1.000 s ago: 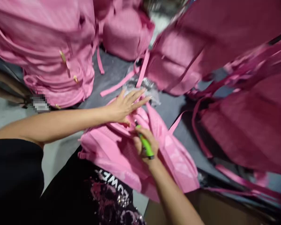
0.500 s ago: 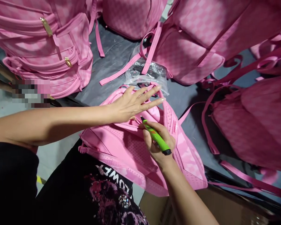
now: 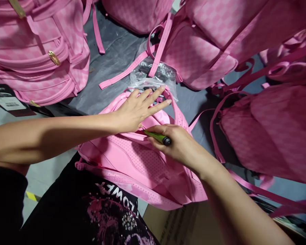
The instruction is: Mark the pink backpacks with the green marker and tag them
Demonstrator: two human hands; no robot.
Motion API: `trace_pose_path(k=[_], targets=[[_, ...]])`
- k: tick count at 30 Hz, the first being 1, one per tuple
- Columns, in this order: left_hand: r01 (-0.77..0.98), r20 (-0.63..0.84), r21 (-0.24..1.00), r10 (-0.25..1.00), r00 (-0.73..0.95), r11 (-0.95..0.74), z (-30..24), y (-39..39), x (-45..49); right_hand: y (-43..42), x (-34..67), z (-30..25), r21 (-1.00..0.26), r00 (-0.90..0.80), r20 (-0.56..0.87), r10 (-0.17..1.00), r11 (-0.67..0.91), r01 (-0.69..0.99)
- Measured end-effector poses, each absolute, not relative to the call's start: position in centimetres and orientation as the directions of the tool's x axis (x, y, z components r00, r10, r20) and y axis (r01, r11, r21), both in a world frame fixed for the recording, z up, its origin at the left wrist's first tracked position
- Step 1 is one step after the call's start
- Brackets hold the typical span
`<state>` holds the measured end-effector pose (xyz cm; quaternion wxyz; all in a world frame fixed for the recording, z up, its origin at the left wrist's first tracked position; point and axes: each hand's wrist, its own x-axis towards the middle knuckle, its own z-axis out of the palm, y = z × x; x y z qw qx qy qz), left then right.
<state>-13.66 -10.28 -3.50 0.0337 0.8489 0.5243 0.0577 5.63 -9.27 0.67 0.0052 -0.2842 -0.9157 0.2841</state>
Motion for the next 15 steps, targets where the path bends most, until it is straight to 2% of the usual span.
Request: trace_pose_path(k=[4, 8, 12, 15], targets=[[0.883, 0.03, 0.152, 0.895, 0.446, -0.445, -3.6, -9.8, -13.3, -9.6, 6.1, 0.6, -0.362, -0.85, -0.104, 0.517, 0.776, 0.516], [0.881, -0.004, 0.173, 0.894, 0.449, -0.441, -3.7, -9.3, -13.3, -10.1, 6.5, 0.4, -0.36, -0.83, -0.083, 0.551, 0.76, 0.54], [0.872, -0.045, 0.138, 0.877, 0.479, -0.469, -3.4, -9.0, -13.7, -10.1, 6.8, 0.2, -0.366, -0.81, -0.079, 0.581, 0.739, 0.565], [0.866, -0.086, 0.132, 0.864, 0.495, -0.483, -3.0, -8.8, -13.9, -9.8, 6.8, -0.1, -0.422, -0.804, -0.058, 0.591, 0.716, 0.556]])
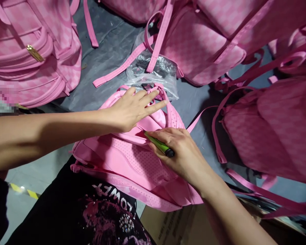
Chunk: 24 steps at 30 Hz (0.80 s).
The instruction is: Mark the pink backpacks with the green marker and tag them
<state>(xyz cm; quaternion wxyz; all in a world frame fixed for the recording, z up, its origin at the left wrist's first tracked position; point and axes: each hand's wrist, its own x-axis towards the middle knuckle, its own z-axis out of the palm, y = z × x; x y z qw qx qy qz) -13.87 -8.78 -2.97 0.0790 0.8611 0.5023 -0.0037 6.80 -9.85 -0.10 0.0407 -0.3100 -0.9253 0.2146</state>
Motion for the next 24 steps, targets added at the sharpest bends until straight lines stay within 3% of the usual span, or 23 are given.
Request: trace_pose_path(k=[3, 8, 11, 15, 24], targets=[[0.877, -0.113, 0.122, 0.871, 0.478, -0.465, -2.7, -8.7, -13.7, -9.8, 6.4, -0.6, -0.515, -0.806, -0.036, 0.59, 0.68, 0.521], [0.888, -0.112, 0.042, 0.881, 0.46, -0.459, -2.8, -8.8, -13.6, -10.4, 5.7, -0.9, -0.46, -0.784, -0.048, 0.619, 0.683, 0.568], [0.888, -0.093, 0.034, 0.883, 0.46, -0.459, -2.9, -8.9, -13.7, -10.9, 5.4, -1.0, -0.496, -0.749, -0.018, 0.663, 0.644, 0.582], [0.889, -0.081, 0.066, 0.886, 0.457, -0.453, -2.9, -9.0, -13.8, -11.4, 4.9, -1.0, -0.397, -0.716, -0.001, 0.698, 0.657, 0.641], [0.887, -0.157, 0.215, 0.882, 0.445, -0.409, -2.8, -8.8, -13.9, -12.2, 4.2, -1.2, -0.413, -0.676, 0.031, 0.736, 0.625, 0.662]])
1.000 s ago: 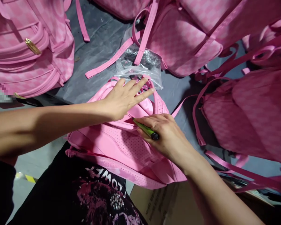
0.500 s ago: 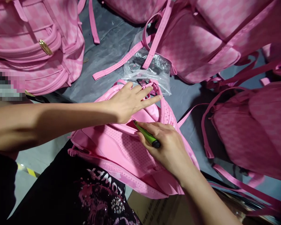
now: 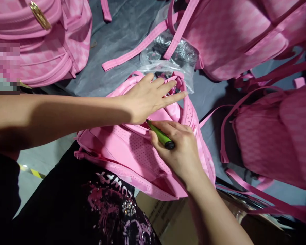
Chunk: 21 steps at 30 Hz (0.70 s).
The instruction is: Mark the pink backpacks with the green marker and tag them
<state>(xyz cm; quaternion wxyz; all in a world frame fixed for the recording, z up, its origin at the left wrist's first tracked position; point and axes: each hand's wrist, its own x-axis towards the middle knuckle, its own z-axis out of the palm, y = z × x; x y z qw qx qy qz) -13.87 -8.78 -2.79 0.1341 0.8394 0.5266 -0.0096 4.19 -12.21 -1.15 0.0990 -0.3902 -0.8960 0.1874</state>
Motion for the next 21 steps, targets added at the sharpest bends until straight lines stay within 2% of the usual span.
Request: trace_pose_path(k=[6, 10, 13, 16, 19, 21], targets=[[0.879, -0.172, 0.261, 0.877, 0.448, -0.398, -2.7, -8.8, -13.8, -12.7, 3.9, -1.2, -0.408, -0.644, 0.014, 0.765, 0.592, 0.695], [0.876, -0.152, 0.222, 0.873, 0.464, -0.428, -2.8, -8.9, -13.9, -12.9, 3.7, -1.1, -0.33, -0.623, 0.018, 0.782, 0.593, 0.734], [0.852, -0.12, 0.186, 0.85, 0.514, -0.489, -2.7, -9.0, -14.7, -12.9, 3.7, -1.3, -0.43, -0.631, 0.041, 0.774, 0.584, 0.688], [0.846, -0.147, 0.137, 0.834, 0.532, -0.515, -1.9, -9.6, -16.5, -13.2, 3.9, -1.7, -0.521, -0.595, 0.053, 0.802, 0.531, 0.669], [0.901, -0.224, 0.12, 0.873, 0.433, -0.416, -0.8, -10.7, -18.2, -13.8, 3.8, -2.2, -0.527, -0.559, 0.119, 0.82, 0.53, 0.665], [0.933, -0.254, 0.124, 0.898, 0.36, -0.339, -0.3, -11.4, -18.7, -14.3, 3.3, -2.7, -0.575, -0.563, 0.169, 0.809, 0.545, 0.61]])
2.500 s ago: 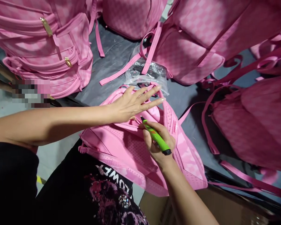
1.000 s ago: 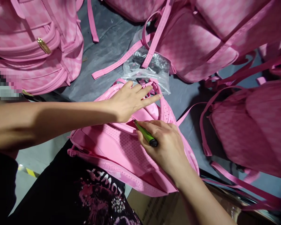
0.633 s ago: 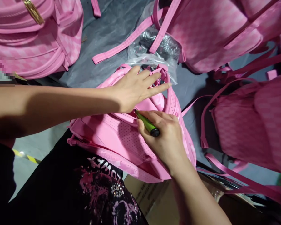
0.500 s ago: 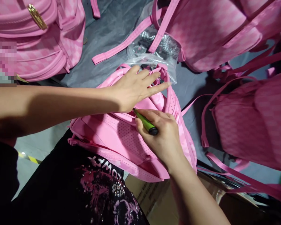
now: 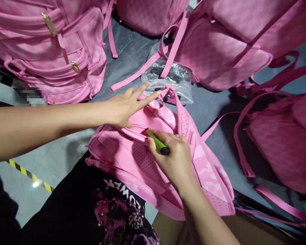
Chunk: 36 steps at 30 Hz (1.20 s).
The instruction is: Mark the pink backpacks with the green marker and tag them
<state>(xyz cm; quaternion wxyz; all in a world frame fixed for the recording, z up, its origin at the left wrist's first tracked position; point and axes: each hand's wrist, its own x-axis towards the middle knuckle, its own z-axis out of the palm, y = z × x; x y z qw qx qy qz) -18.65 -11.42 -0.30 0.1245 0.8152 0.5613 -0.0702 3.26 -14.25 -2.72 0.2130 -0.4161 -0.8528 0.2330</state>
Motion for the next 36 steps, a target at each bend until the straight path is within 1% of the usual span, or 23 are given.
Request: trace_pose_path(k=[2, 4, 7, 10, 15, 20, 25, 29, 33, 36], targets=[[0.954, -0.265, 0.099, 0.916, 0.3, -0.284, -0.2, -11.9, -18.3, -14.6, 2.4, -3.3, -0.653, -0.559, 0.202, 0.804, 0.536, 0.536], [0.971, -0.275, 0.034, 0.932, 0.236, -0.236, -0.4, -11.9, -17.5, -14.7, 1.6, -4.0, -0.716, -0.538, 0.219, 0.814, 0.509, 0.479], [0.98, -0.292, -0.062, 0.943, 0.162, -0.188, -0.6, -11.7, -16.3, -14.5, 1.0, -4.8, -0.759, -0.51, 0.214, 0.833, 0.471, 0.449], [0.978, -0.312, -0.084, 0.937, 0.156, -0.191, -0.4, -11.4, -16.2, -14.2, 1.1, -5.0, -0.776, -0.502, 0.2, 0.841, 0.449, 0.442], [0.961, -0.367, 0.01, 0.894, 0.259, -0.275, 0.0, -11.1, -17.4, -14.0, 1.8, -4.2, -0.785, -0.535, 0.13, 0.835, 0.416, 0.458], [0.948, -0.397, 0.091, 0.862, 0.317, -0.306, 0.1, -10.4, -18.3, -13.6, 1.7, -3.7, -0.786, -0.546, 0.089, 0.833, 0.396, 0.476], [0.949, -0.433, 0.11, 0.845, 0.313, -0.295, 0.5, -9.9, -18.4, -13.6, 0.1, -3.7, -0.805, -0.567, 0.108, 0.817, 0.406, 0.432], [0.954, -0.439, 0.142, 0.847, 0.299, -0.263, 0.3, -9.7, -18.2, -13.9, -0.4, -3.7, -0.705, -0.544, 0.155, 0.825, 0.478, 0.524], [0.949, -0.426, 0.194, 0.851, 0.309, -0.248, -0.2, -9.6, -18.4, -14.0, -0.5, -3.3, -0.71, -0.574, 0.152, 0.805, 0.493, 0.503], [0.943, -0.411, 0.219, 0.852, 0.323, -0.251, -0.5, -9.5, -18.7, -13.9, -0.7, -3.1, -0.65, -0.56, 0.14, 0.817, 0.502, 0.57]])
